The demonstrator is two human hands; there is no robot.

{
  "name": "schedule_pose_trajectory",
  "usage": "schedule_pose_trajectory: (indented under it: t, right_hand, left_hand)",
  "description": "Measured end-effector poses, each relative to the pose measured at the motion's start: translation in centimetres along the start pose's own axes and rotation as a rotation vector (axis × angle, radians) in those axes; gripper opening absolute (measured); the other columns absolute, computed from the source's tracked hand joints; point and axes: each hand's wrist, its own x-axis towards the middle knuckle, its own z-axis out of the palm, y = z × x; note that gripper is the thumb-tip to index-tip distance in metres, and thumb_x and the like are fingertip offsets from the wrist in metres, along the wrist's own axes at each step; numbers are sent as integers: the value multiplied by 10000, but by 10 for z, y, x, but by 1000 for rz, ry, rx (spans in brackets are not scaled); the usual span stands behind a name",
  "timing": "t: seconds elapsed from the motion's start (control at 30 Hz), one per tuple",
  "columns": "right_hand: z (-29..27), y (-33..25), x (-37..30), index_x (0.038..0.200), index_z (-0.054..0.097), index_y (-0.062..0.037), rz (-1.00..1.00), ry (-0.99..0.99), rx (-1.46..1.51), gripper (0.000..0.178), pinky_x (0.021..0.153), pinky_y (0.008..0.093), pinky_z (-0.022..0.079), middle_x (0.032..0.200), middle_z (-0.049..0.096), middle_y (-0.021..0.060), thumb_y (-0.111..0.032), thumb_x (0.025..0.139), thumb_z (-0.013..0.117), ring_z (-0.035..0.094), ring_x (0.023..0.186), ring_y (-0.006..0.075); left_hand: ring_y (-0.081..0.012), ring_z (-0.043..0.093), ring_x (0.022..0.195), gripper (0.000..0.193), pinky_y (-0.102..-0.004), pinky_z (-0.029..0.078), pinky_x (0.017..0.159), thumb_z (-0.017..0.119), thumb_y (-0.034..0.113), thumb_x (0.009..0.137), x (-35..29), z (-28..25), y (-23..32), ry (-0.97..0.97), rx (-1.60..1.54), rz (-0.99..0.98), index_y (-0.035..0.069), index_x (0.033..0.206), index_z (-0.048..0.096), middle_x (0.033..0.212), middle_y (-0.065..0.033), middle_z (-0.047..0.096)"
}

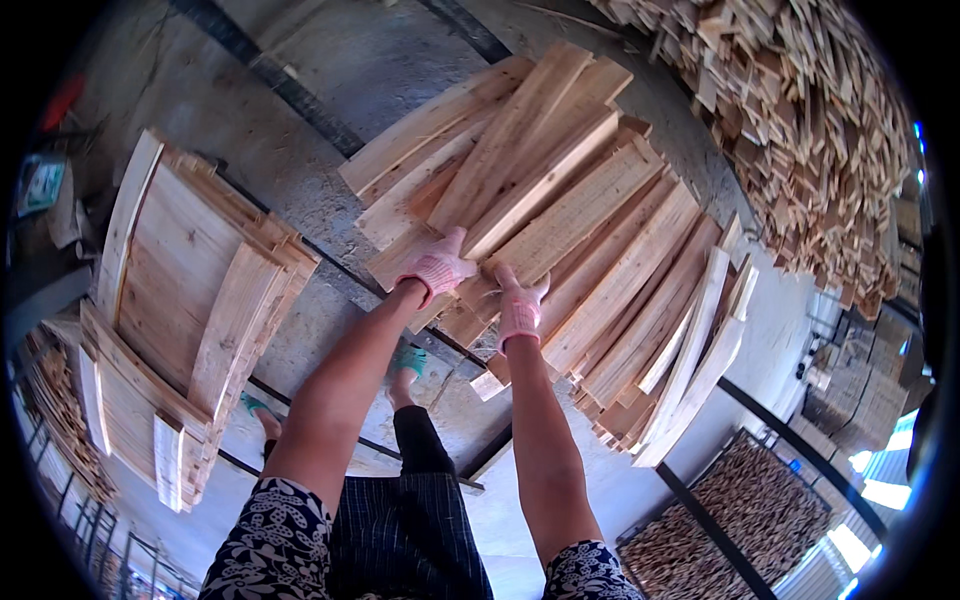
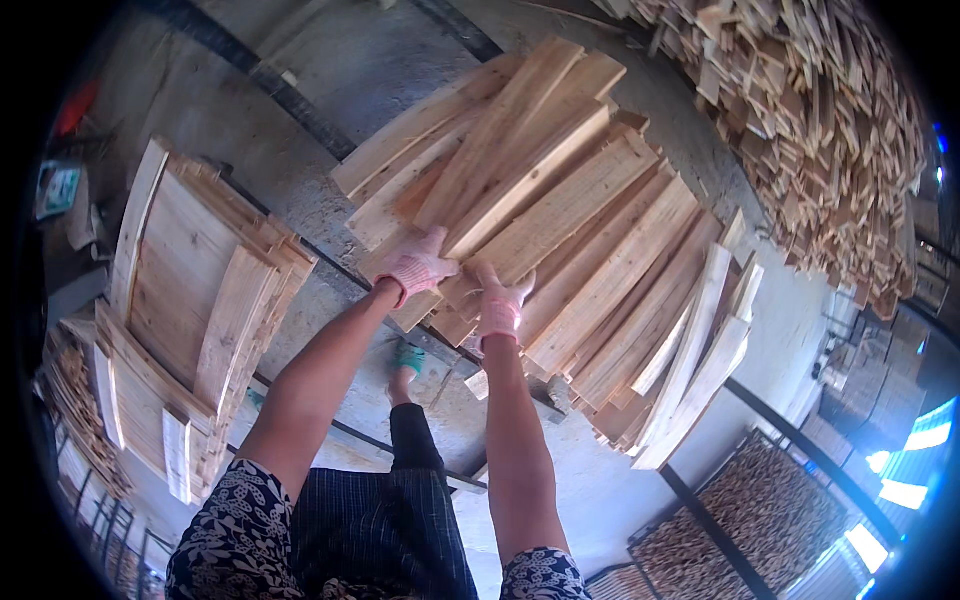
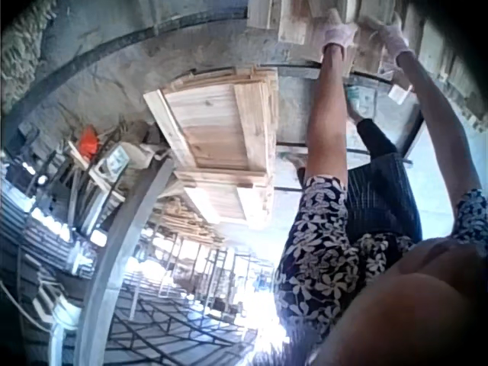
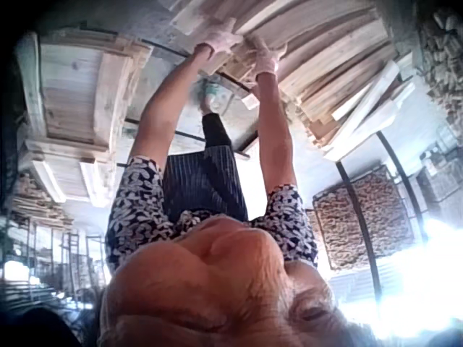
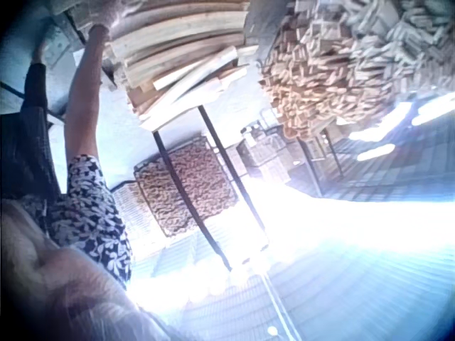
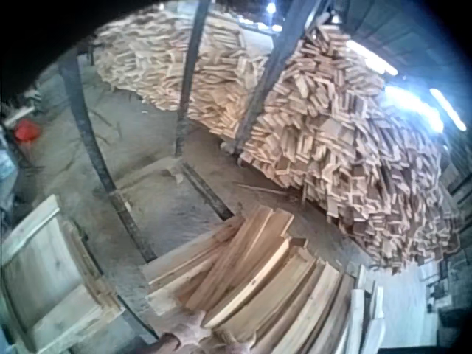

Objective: The person picks up wooden planks from a pile and stacks them onto a wooden pallet. The person wears pink gloves and repeatedly lifts and arranges the planks to build a neat stack.

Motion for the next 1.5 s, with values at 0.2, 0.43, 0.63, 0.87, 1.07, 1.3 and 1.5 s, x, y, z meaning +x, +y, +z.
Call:
schedule_pose_trajectory:
  t: [0.2, 0.43, 0.63, 0.87, 1.07, 1.3, 1.5]
  right_hand:
    - [-62, 38, -70, 1304, 632, -1, 140, -422, -101, 453, 815, 350, 527, 1042, 728, 68, -323, 985, 628, 663, 912, 166]
    - [-77, 132, -212, 1422, 540, -71, 538, -622, 603, 693, 1085, 432, 469, 1356, 611, 80, -518, 924, 720, 579, 1242, 243]
    - [-39, 161, -150, 1555, 394, -132, 288, -369, 490, 864, 1164, 499, 395, 1540, 467, 105, -711, 933, 553, 485, 1370, 323]
    - [-96, 196, -215, 1585, 291, -87, 328, -547, 649, 865, 1191, 504, 379, 1569, 376, 151, -626, 961, 554, 432, 1409, 336]
    - [-17, 113, -312, 1578, 298, -79, 120, -541, 338, 831, 1164, 480, 424, 1536, 418, 158, -578, 970, 567, 478, 1372, 327]
    - [153, 14, -257, 1433, 458, 19, -19, -1174, -236, 810, 991, 393, 559, 1298, 614, 157, -533, 892, 698, 654, 1145, 267]
    - [324, 9, -271, 1347, 622, -19, -822, -1152, -1146, 739, 971, 432, 508, 1276, 637, 240, -532, 831, 746, 643, 1136, 378]
  left_hand:
    - [-308, 624, 1077, 873, -430, 491, 917, 786, 378, 811, -101, -32, -15, -355, -314, 52, 17, 1491, 376, 1157, -246, 627]
    - [-275, 597, 1171, 997, -381, 458, 1021, 879, 264, 715, -244, -24, -106, -388, -598, -182, -12, 1513, 349, 1260, -224, 616]
    - [-333, 589, 1231, 980, -426, 465, 1028, 769, 434, 747, -230, -15, -128, -293, -445, -14, 4, 1531, 369, 1383, -252, 564]
    - [-413, 563, 1285, 854, -469, 448, 1115, 650, 363, 813, -320, -38, -83, -237, -254, 54, 18, 1539, 363, 1414, -241, 559]
    - [-428, 547, 1263, 921, -469, 483, 1068, 720, 381, 825, -445, -52, -125, 122, -387, 120, 7, 1552, 295, 1398, -264, 534]
    - [-322, 667, 1119, 928, -428, 560, 929, 793, 372, 841, -444, -83, -161, 579, -997, -48, 27, 1507, 247, 1205, -215, 630]
    - [-238, 656, 979, 726, -360, 623, 810, 735, 60, 855, -382, -121, -236, 885, -1297, -191, 78, 1466, 343, 1095, -143, 635]
